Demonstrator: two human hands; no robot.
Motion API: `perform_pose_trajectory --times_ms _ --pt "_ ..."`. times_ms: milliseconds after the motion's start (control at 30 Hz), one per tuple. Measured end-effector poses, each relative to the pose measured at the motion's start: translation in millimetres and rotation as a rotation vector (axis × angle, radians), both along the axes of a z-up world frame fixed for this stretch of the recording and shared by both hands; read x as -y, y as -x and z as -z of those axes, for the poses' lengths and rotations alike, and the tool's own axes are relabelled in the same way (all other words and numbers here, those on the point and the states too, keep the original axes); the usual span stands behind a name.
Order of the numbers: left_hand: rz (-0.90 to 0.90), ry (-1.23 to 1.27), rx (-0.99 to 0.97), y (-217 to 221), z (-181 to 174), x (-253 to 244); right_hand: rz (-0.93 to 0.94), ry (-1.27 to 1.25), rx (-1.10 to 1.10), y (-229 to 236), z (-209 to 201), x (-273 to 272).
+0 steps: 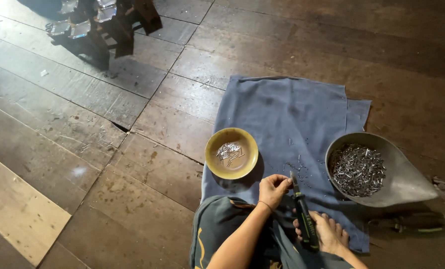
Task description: The person sits on the floor and uses pliers to cut small metal nails one by one. The cut pieces are placed into a yellow bowl, while the remaining nails are kept in a metal scoop. The person continues this repetitive cutting process throughout the clip.
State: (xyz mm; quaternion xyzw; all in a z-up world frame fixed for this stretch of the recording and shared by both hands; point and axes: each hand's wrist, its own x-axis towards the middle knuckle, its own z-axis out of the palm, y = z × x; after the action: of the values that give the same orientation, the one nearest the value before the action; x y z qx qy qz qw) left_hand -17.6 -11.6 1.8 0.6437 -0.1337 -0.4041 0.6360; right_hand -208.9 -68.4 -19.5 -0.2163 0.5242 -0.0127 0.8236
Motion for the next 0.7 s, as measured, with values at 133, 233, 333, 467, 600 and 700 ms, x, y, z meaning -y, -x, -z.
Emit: perform_pose_trajectory --times_ms 133,233,333,467,600,700 --pt "-0.019 -0.09 0.161 -1.9 -3.9 -1.8 -0.476 0.288 -0.441 -37.4 -102.8 0.1" --pt "-0.021 -0.178 0.303 -2.6 1.6 -3.1 -0.932 0.781 -0.89 -27.0 -128.0 -16.7" --pt "-0.016 -0.21 0.372 -1.8 4.1 -3.5 -0.855 0.775 -0.893 -40.2 -155.8 -20.1" --pt "0.029 -0.189 0.402 0.9 -6.4 -5.0 -0.077 -0.224 0.043 -25.8 -80.8 -13.3" --pt "0.035 -0.184 0.389 1.6 -5.0 -3.4 -0.942 0.738 -0.971 -50.4 -166.0 -20.9" --pt "0.034 -0.186 0.339 3.0 2.0 -1.1 -1.012 0.717 -0.916 -49.3 -166.5 -24.2"
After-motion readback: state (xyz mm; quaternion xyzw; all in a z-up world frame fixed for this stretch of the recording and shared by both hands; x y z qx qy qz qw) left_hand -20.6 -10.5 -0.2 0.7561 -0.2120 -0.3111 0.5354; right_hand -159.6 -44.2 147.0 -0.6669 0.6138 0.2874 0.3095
